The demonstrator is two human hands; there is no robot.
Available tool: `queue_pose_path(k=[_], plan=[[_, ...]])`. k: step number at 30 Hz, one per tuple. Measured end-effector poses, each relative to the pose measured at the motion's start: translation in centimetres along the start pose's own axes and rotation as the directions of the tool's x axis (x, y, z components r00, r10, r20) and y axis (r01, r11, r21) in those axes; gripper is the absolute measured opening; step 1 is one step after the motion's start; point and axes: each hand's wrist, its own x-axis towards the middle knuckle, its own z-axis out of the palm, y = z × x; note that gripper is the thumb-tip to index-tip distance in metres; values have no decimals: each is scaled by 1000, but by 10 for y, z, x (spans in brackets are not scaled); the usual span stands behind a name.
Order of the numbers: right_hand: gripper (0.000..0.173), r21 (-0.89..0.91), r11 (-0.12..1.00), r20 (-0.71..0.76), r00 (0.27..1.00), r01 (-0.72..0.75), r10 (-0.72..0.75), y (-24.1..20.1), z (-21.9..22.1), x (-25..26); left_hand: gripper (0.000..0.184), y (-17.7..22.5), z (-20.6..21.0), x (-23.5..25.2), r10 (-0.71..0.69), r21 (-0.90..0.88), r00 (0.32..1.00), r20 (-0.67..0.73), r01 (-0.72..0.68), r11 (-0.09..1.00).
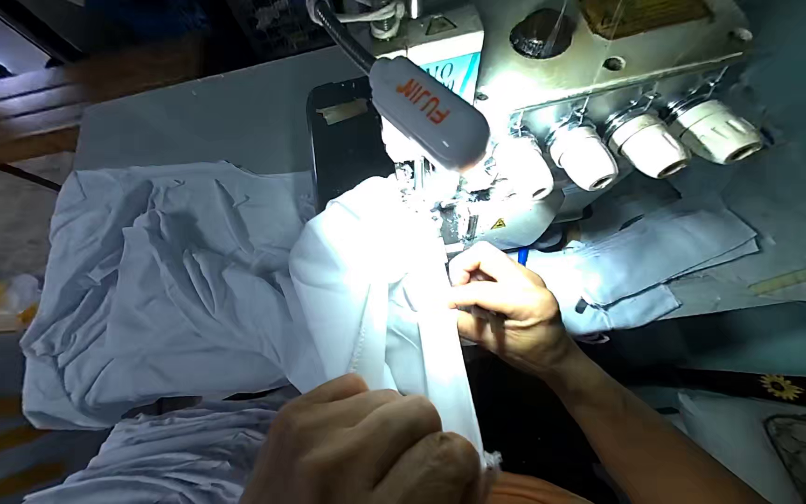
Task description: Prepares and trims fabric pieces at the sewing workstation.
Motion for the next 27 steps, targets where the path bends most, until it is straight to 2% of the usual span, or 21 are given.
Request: queue_pose_path(k=[5, 9, 14, 20, 22, 24, 25, 26, 27], plan=[[9, 13, 1000, 29, 1000, -8, 8, -4, -6, -3, 15, 12, 19, -8, -38, 55, 999, -24, 39, 998], [9, -1, 1000, -2, 1000, -7, 7, 2, -5, -4, 16, 5, 27, -7, -59, 74, 998, -11, 60, 996], [7, 0, 996, -30, 995, 91, -91, 12, 2, 20, 20, -9, 33, 6, -26, 160, 997, -78, 39, 986], [12, -153, 988, -45, 999, 15, -22, 11, 3, 35, 22, -22, 42, 20, -17, 225, 993, -116, 43, 973], [15, -221, 975, -97, 995, 14, -36, 7, 5, 34, 21, -25, 47, 25, -19, 242, 988, -154, 56, 969], [10, -212, 977, -236, 971, -4, -47, 2, 15, 18, 20, -24, 52, 24, 4, 291, 977, -213, 59, 955], [6, -165, 985, -309, 951, -41, -12, 1, 23, 6, 20, -20, 53, 22, 14, 311, 971, -238, 63, 948], [7, -94, 988, -330, 940, -120, 83, -2, 31, -8, 20, -16, 54, 19, 17, 329, 967, -254, 70, 942], [7, 13, 967, -259, 933, -253, 248, -8, 35, -20, 19, -13, 56, 17, 18, 346, 966, -258, 75, 935]])
